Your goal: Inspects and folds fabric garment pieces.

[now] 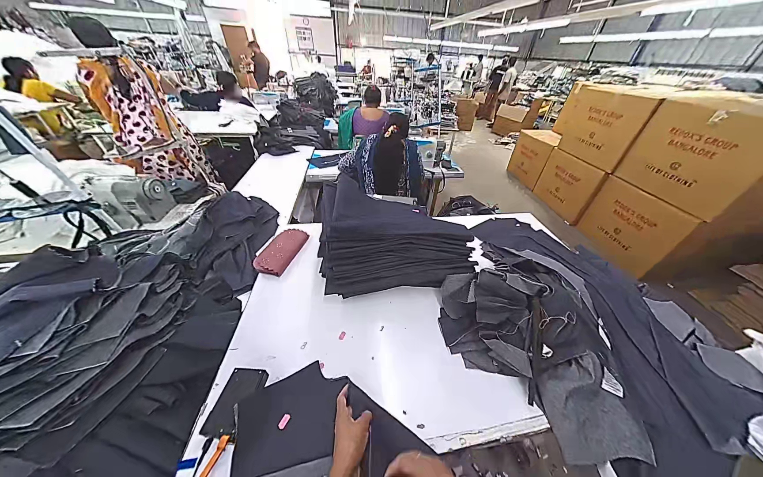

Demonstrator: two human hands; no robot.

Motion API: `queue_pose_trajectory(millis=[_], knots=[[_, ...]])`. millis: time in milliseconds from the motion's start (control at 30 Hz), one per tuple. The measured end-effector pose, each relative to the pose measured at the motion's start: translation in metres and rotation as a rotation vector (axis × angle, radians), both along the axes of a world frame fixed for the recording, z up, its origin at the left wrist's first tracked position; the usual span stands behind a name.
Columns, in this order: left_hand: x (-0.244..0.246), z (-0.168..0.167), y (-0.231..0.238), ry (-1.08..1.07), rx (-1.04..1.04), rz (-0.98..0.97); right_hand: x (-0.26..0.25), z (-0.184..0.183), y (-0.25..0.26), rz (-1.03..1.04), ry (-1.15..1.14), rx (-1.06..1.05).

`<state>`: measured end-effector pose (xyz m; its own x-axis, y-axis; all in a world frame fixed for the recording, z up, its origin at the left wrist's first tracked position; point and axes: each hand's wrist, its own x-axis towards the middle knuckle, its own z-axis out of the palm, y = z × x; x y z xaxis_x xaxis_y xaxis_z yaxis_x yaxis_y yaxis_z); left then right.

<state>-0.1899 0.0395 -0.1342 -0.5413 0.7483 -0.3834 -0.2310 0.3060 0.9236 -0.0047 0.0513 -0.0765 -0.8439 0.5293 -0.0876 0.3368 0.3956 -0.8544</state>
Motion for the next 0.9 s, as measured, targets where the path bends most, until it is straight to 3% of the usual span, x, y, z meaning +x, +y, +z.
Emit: queue_pose_trajectory(millis=[100, 200, 267, 333, 400, 467, 567, 633, 700, 800, 900], knots=[[0.033, 0.042, -0.008, -0.107, 0.142, -0.226, 0.044, 0.018, 0.031, -0.286, -0.056, 0.21], [0.072, 0.099, -0.022, -0.318, 0.386, -0.807, 0.076, 0.02, 0.061, -0.319, 0.19, 0.484], [0.082, 0.133, -0.023, -0.498, 0.565, -1.033, 0.092, 0.024, 0.061, -0.312, 0.279, 0.459], [0.07, 0.16, -0.025, -0.58, 0.764, -1.112, 0.118, 0.027, 0.058, -0.348, 0.304, 0.397], [0.048, 0.177, -0.031, -0.459, 0.859, -1.029, 0.154, 0.036, 0.056, -0.447, 0.268, 0.36], [0.036, 0.176, -0.035, -0.157, 0.807, -0.884, 0.184, 0.069, 0.053, -0.607, 0.247, 0.494], [0.048, 0.15, -0.041, 0.434, 0.419, -0.791, 0.21, 0.147, 0.044, -0.845, 0.279, 0.782], [0.056, 0.124, -0.037, 0.645, 0.214, -0.784, 0.216, 0.186, 0.037, -0.909, 0.341, 0.903], [0.045, 0.102, -0.034, 0.774, 0.126, -0.714, 0.219, 0.203, 0.032, -0.938, 0.417, 0.967], [0.012, 0.082, -0.038, 0.861, 0.425, -0.394, 0.226, 0.203, 0.028, -0.983, 0.483, 0.94], [-0.019, 0.109, -0.048, 0.746, 0.704, -0.149, 0.23, 0.196, 0.019, -1.064, 0.605, 0.843]])
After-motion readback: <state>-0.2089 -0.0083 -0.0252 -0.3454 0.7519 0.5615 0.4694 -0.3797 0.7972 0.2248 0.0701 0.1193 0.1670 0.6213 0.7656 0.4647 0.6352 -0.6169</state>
